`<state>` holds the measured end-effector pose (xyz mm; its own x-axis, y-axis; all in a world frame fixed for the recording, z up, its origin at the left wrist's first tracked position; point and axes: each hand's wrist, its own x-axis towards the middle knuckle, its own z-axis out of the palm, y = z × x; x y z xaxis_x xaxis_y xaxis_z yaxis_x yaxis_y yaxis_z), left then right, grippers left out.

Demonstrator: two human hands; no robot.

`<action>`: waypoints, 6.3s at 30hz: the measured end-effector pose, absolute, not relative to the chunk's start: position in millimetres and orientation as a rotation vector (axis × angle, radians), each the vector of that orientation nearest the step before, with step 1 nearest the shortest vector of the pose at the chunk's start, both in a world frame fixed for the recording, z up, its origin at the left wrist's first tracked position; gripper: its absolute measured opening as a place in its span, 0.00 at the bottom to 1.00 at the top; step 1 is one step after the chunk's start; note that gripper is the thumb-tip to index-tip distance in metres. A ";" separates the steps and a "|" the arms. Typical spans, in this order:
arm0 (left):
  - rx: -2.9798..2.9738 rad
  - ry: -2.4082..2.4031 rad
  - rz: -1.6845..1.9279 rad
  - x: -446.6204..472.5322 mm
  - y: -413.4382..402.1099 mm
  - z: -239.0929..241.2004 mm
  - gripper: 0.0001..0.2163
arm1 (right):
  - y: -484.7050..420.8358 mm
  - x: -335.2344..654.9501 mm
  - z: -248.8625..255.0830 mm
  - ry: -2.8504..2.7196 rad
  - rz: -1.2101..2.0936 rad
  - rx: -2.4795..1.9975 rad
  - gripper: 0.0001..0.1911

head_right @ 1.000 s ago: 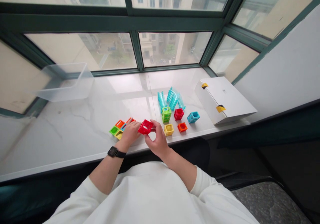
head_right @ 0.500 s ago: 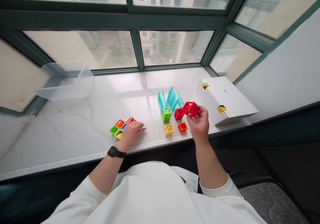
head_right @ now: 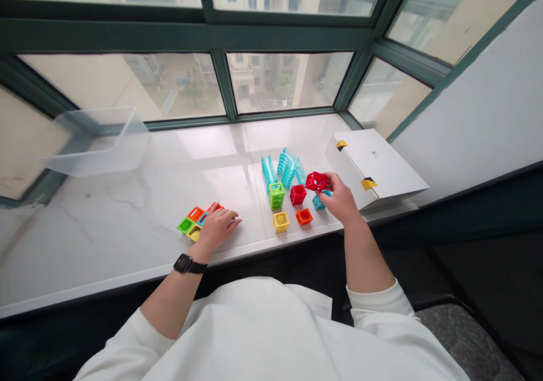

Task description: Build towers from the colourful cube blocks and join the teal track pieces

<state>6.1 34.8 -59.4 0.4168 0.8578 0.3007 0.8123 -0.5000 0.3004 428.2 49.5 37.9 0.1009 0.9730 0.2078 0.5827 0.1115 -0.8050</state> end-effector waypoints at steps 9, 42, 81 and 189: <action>2.543 1.533 0.619 6.4 35.4 -58.8 0.10 | 68.6 408.9 46.0 -1.844 0.765 -1.707 0.27; 2.516 1.519 0.636 6.5 34.5 -56.1 0.10 | 73.2 384.4 28.6 -1.941 0.575 -1.931 0.58; 2.106 1.470 0.979 -20.6 35.7 -32.5 0.10 | 69.3 338.3 18.7 -1.684 0.260 -2.325 0.44; 1.441 1.559 1.080 12.9 -2.0 -76.8 0.17 | -13.1 179.4 -86.7 -1.069 1.592 -0.935 0.31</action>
